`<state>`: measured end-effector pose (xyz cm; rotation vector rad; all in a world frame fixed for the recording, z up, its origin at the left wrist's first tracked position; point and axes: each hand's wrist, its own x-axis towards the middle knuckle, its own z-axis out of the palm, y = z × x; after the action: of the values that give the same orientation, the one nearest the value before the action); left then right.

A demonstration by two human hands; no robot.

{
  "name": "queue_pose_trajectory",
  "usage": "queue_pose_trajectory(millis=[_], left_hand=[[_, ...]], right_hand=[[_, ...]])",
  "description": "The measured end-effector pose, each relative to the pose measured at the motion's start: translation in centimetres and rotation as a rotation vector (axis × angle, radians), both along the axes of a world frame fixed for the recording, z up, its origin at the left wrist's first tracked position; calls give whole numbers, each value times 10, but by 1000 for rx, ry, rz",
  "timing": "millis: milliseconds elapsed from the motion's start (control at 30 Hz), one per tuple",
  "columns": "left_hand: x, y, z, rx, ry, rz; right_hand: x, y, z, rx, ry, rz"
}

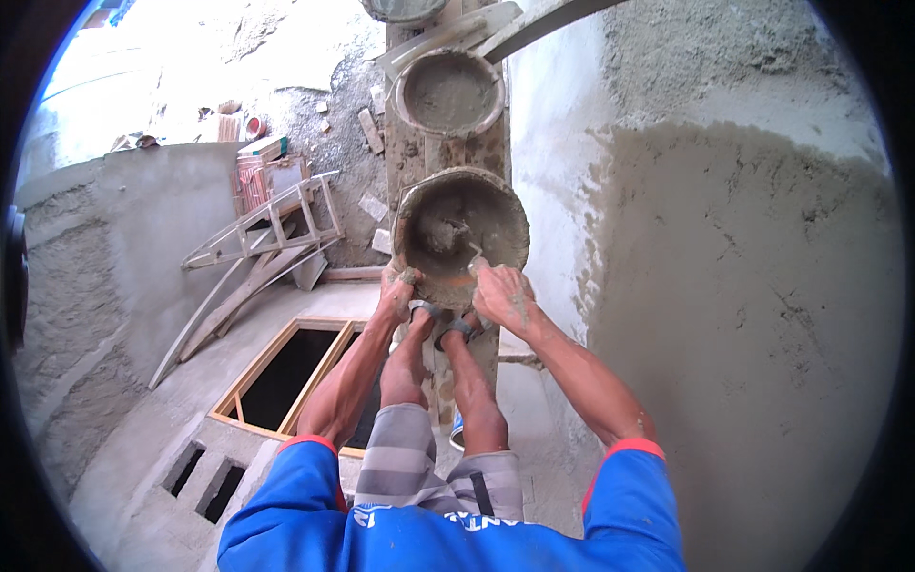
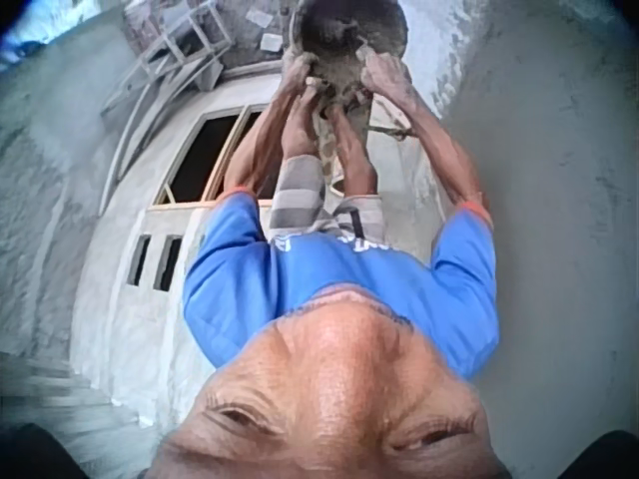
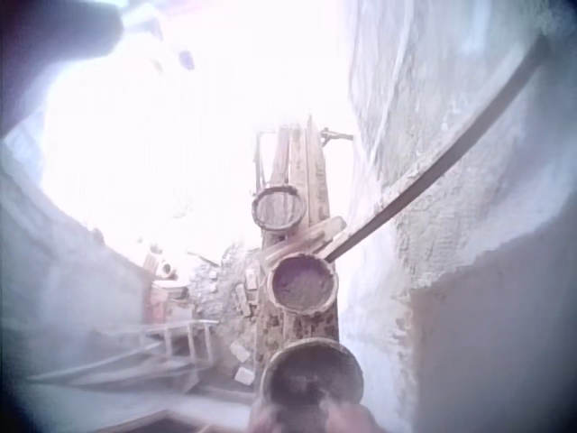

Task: The person levels wet plaster on a wall using a long wooden board, then scoops more plaster from a bucket using a trowel and applies it to a rough section of the wall.

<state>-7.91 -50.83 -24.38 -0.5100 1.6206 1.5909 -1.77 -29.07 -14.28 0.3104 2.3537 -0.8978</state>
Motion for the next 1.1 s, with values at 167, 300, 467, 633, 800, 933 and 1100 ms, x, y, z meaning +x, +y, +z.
queue_pose_trajectory(millis=[167,300,467,633,800,933,1100], left_hand=[[-6,24,-28,-66,90,22],[-20,42,-74,90,-231,120],[-31,24,-152,8,-107,143],[-22,12,-170,59,-184,288],[-14,29,-146,-17,-77,146],[-6,49,-133,-92,-145,170],[18,14,-193,-239,-38,219]], right_hand=[[-36,35,12,200,8,-39],[-38,37,-103,292,-43,-30],[-34,-34,-172,357,20,218],[-26,-26,-161,271,-86,262],[-78,22,-144,485,5,261],[-104,14,-193,588,-257,317],[-113,-5,-217,377,-497,432]])
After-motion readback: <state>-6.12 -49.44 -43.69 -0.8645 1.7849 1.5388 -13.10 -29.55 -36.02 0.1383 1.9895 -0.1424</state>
